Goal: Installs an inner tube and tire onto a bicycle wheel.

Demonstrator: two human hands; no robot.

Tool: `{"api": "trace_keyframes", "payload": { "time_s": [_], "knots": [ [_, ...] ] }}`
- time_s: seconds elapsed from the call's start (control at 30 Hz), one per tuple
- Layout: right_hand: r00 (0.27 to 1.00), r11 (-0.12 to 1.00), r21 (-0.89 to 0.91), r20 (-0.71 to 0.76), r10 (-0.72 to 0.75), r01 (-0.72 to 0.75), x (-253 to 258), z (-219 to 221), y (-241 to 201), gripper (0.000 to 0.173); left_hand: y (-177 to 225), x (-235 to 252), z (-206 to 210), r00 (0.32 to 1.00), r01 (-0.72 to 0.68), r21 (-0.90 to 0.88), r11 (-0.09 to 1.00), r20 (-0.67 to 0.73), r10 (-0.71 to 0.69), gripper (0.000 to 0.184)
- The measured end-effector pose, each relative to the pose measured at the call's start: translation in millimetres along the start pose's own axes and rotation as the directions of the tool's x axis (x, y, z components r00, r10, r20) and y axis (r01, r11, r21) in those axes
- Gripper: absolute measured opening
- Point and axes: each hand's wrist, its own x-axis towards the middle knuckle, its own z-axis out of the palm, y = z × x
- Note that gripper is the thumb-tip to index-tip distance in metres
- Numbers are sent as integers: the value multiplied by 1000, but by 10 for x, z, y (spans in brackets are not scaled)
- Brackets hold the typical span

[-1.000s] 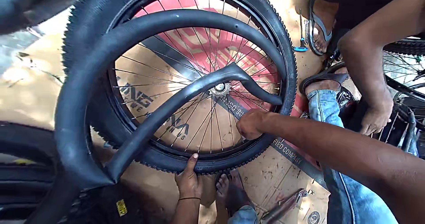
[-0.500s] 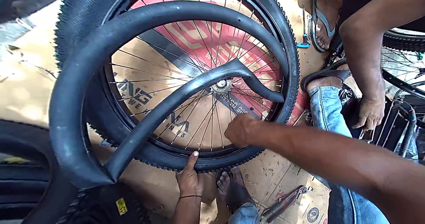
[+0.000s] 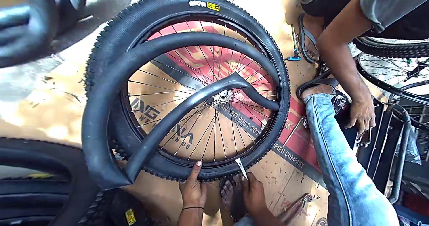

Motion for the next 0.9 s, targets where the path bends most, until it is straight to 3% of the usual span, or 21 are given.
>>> {"api": "trace_keyframes", "payload": {
  "time_s": [0.07,0.2,0.27,0.37,0.43,0.57,0.67,0.77,0.83,0.9],
  "knots": [
    [998,999,14,41,-38,38,-2,49,133,40,18,-47,6,999,-10,34,999,-46,12,51],
    [925,968,-249,376,58,40,-230,-639,202,47,116,-85,94,990,-58,134,989,-122,75,54],
    [935,971,-235,331,125,-47,-344,-813,209,46,153,-49,109,987,-101,151,983,-106,118,54],
    [982,947,-320,177,66,-6,-266,-1152,-149,41,206,-26,52,974,-181,172,968,-102,201,67],
    [982,862,-501,188,18,80,-34,-1558,-484,40,208,-107,55,974,-172,204,964,-113,198,77],
    [936,561,-766,351,-42,312,480,-2148,-972,24,127,-271,188,985,-50,150,987,-157,74,59],
    [866,342,-802,493,-82,489,787,-2294,-1299,16,53,-219,199,988,-67,95,993,-134,79,56],
    [798,174,-781,599,-65,600,1058,-2142,-1504,15,-14,-147,79,991,-76,118,990,-104,89,51],
    [791,150,-779,611,-33,609,1161,-2008,-1559,20,-32,-97,46,992,-85,121,989,-81,95,52],
    [828,220,-810,560,13,544,1114,-1863,-1573,18,-41,-92,39,994,-80,108,991,-72,88,53]
  ]
}}
